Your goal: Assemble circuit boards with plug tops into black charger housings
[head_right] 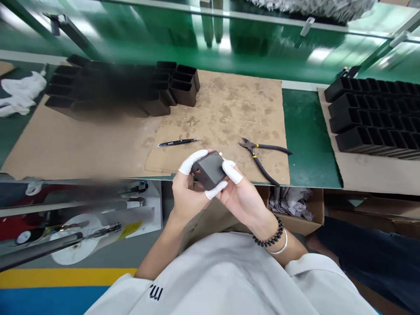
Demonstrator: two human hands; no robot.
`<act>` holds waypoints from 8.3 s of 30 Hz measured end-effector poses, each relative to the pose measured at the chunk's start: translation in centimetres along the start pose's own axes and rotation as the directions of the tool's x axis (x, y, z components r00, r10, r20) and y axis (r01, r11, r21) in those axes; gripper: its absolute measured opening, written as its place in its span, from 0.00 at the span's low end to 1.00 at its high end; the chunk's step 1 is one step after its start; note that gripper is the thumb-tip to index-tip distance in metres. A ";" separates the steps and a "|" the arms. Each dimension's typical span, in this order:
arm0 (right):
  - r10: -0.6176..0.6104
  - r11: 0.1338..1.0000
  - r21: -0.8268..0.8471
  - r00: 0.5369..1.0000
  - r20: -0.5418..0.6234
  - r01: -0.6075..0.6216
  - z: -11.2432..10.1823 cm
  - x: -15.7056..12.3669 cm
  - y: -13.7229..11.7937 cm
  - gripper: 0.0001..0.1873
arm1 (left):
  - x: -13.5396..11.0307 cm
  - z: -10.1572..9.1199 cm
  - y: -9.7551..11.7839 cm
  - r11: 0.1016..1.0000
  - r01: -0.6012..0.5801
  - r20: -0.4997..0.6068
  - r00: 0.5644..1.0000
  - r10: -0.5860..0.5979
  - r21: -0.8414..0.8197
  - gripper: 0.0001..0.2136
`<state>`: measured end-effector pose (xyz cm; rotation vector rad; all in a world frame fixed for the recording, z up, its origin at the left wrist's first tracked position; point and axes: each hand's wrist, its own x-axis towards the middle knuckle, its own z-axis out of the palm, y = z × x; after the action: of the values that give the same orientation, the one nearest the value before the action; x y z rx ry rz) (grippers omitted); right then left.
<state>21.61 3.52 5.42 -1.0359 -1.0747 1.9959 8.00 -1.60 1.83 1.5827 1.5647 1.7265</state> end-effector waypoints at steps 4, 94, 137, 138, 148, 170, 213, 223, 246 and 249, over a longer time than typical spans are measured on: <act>0.168 0.976 0.108 0.970 0.176 -0.189 -0.4 -1.1 -1.2 0.20 | 0.8 0.3 1.5 0.983 0.178 -0.048 0.982 -0.180 -0.048 0.32; -0.489 0.872 0.079 0.865 0.114 0.483 5.4 -1.9 -2.2 0.12 | -2.0 -4.7 4.6 0.998 0.018 -0.175 0.985 -0.006 0.068 0.30; -0.442 0.896 0.073 0.896 0.044 0.439 4.9 -2.2 -2.4 0.14 | -1.6 -3.8 4.1 0.984 -0.018 -0.157 0.987 0.047 0.178 0.26; -0.444 0.896 0.064 0.895 0.053 0.440 4.9 -2.2 -2.5 0.16 | -1.6 -3.9 4.0 0.981 -0.040 -0.151 0.986 0.070 0.192 0.25; -0.473 0.874 -0.119 0.881 0.026 0.472 4.1 -2.1 -3.0 0.16 | -1.5 -3.8 4.3 0.992 -0.032 -0.131 0.990 0.048 0.121 0.26; -0.477 0.878 -0.070 0.877 -0.056 0.473 4.3 -2.5 -2.3 0.16 | -1.6 -3.9 4.2 0.989 -0.055 -0.121 0.990 0.071 0.136 0.27; -0.709 0.705 -0.168 0.692 -0.136 0.689 4.3 -2.7 -0.4 0.16 | -1.6 -3.4 4.5 0.945 -0.054 -0.155 0.982 0.110 0.323 0.25; -0.718 0.691 -0.228 0.687 -0.111 0.686 4.4 -3.0 -0.5 0.19 | -1.6 -3.4 4.4 0.946 -0.048 -0.169 0.980 0.107 0.321 0.25; -0.794 0.607 -0.290 0.585 -0.166 0.740 5.1 -3.7 -1.0 0.19 | -1.8 -3.5 4.5 0.939 -0.047 -0.172 0.979 0.111 0.342 0.24; -0.765 0.636 -0.323 0.627 -0.147 0.700 5.0 -3.7 -1.0 0.16 | -1.7 -3.5 4.5 0.936 -0.051 -0.185 0.975 0.122 0.348 0.23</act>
<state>19.29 -0.87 9.30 -0.7541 -1.3261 1.0316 7.44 -6.24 5.56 1.6972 2.0163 1.7852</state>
